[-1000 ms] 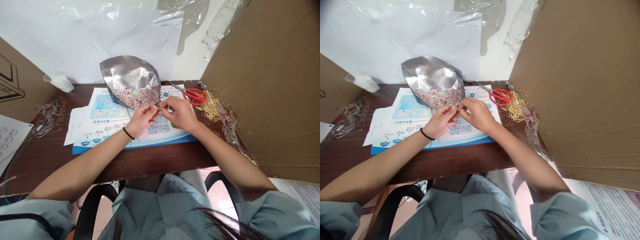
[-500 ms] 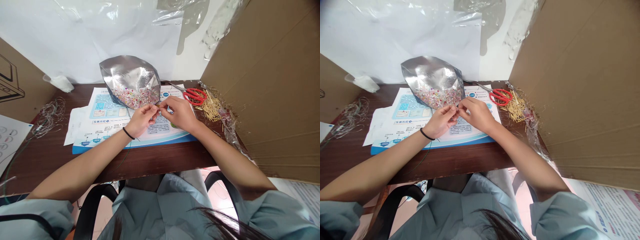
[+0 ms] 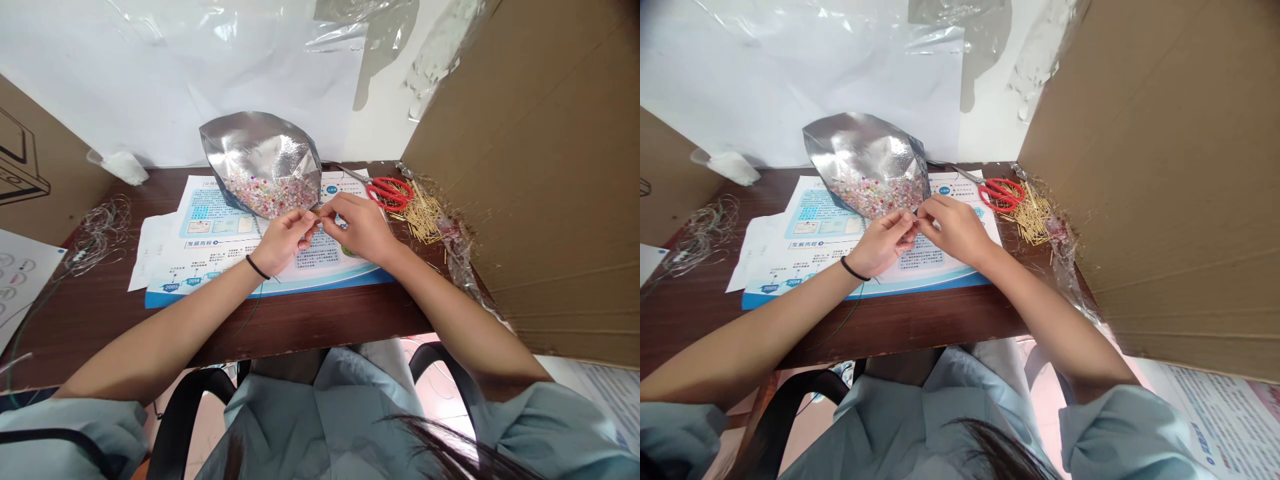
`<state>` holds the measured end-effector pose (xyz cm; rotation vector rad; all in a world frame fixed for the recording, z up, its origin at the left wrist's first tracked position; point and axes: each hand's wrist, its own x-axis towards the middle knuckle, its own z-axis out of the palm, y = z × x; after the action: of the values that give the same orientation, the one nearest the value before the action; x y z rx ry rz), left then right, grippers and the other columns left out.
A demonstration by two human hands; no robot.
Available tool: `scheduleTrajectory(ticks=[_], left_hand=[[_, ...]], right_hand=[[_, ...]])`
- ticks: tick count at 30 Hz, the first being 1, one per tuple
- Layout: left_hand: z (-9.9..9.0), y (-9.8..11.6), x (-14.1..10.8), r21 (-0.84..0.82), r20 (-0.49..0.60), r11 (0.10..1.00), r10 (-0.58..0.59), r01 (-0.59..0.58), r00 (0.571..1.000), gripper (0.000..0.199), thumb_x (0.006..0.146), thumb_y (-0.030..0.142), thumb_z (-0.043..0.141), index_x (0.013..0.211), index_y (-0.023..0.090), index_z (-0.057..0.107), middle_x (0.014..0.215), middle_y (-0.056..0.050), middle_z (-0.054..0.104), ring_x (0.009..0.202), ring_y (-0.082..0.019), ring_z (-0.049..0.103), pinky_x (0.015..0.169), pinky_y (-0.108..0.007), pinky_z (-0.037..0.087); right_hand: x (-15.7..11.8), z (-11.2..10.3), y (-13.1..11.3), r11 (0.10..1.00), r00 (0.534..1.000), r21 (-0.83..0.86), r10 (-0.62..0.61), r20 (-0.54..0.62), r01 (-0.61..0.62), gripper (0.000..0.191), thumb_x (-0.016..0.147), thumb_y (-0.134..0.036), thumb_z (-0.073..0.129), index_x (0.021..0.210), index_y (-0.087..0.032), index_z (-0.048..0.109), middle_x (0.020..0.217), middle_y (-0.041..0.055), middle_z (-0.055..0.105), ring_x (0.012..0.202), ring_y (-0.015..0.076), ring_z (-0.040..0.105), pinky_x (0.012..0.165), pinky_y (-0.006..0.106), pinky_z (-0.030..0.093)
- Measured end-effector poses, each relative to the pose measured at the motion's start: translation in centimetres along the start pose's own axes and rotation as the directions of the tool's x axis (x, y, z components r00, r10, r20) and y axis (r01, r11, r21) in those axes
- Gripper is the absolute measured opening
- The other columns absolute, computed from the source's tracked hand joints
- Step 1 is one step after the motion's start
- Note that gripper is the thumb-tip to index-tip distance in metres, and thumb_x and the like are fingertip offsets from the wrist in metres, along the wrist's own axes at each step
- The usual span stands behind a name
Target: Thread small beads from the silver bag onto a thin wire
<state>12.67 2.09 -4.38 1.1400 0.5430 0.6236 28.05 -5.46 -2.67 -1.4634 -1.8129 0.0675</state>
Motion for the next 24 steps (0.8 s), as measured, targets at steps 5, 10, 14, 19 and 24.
scheduleTrajectory(ticks=[5, 10, 14, 19, 24], left_hand=[[-0.01, -0.02, -0.01, 0.008, 0.004, 1.0, 0.001, -0.001, 1.0, 0.039, 0.072, 0.044, 0.08, 0.072, 0.014, 0.056, 0.064, 0.002, 0.047, 0.057, -0.005, 0.041, 0.046, -0.016, 0.029], [-0.08, 0.0, -0.03, 0.012, 0.009, 1.0, 0.008, -0.008, 1.0, 0.044, 0.067, 0.048, 0.083, 0.071, 0.014, 0.056, 0.064, 0.002, 0.047, 0.057, -0.005, 0.04, 0.046, -0.015, 0.029], [-0.08, -0.03, -0.04, 0.015, 0.007, 1.0, 0.003, -0.003, 1.0, 0.04, 0.07, 0.046, 0.081, 0.072, 0.014, 0.056, 0.065, 0.002, 0.047, 0.057, -0.005, 0.041, 0.045, -0.016, 0.029], [-0.07, 0.0, -0.05, 0.021, 0.021, 1.0, 0.002, -0.002, 1.0, 0.036, 0.075, 0.044, 0.078, 0.075, 0.014, 0.058, 0.065, 0.002, 0.047, 0.057, -0.005, 0.041, 0.045, -0.016, 0.029], [-0.04, -0.02, -0.08, 0.04, 0.017, 0.999, 0.01, -0.011, 1.0, 0.041, 0.07, 0.047, 0.081, 0.073, 0.013, 0.059, 0.065, 0.002, 0.048, 0.056, -0.004, 0.04, 0.044, -0.016, 0.028]], right_hand=[[-0.07, 0.06, 0.09, 1.0, 1.0, -0.007, -0.019, 0.0, 0.019, 0.013, 0.088, -0.02, 0.05, 0.081, -0.019, 0.06, 0.085, 0.0047, 0.064, 0.077, 0.0158, 0.054, 0.072, 0.03, 0.039], [-0.07, 0.05, -0.01, 1.0, 1.0, 0.0, -0.014, 0.018, 0.014, 0.016, 0.091, -0.023, 0.049, 0.082, -0.019, 0.061, 0.086, 0.0052, 0.064, 0.079, 0.016, 0.055, 0.074, 0.031, 0.04], [-0.1, 0.05, -0.11, 1.0, 0.999, 0.016, 0.001, 0.033, -0.001, 0.016, 0.092, -0.025, 0.049, 0.083, -0.019, 0.062, 0.089, 0.0054, 0.065, 0.082, 0.0162, 0.056, 0.075, 0.031, 0.041], [-0.02, 0.01, -0.12, 0.999, 0.999, 0.038, -0.001, 0.035, -0.001, 0.014, 0.091, -0.023, 0.051, 0.085, -0.02, 0.063, 0.09, 0.0046, 0.066, 0.083, 0.0161, 0.058, 0.076, 0.03, 0.041], [0.03, 0.12, 0.15, 0.997, 0.999, 0.056, -0.045, 0.011, 0.044, 0.012, 0.089, -0.019, 0.055, 0.086, -0.018, 0.066, 0.087, 0.0043, 0.067, 0.075, 0.0144, 0.056, 0.069, 0.028, 0.04]])
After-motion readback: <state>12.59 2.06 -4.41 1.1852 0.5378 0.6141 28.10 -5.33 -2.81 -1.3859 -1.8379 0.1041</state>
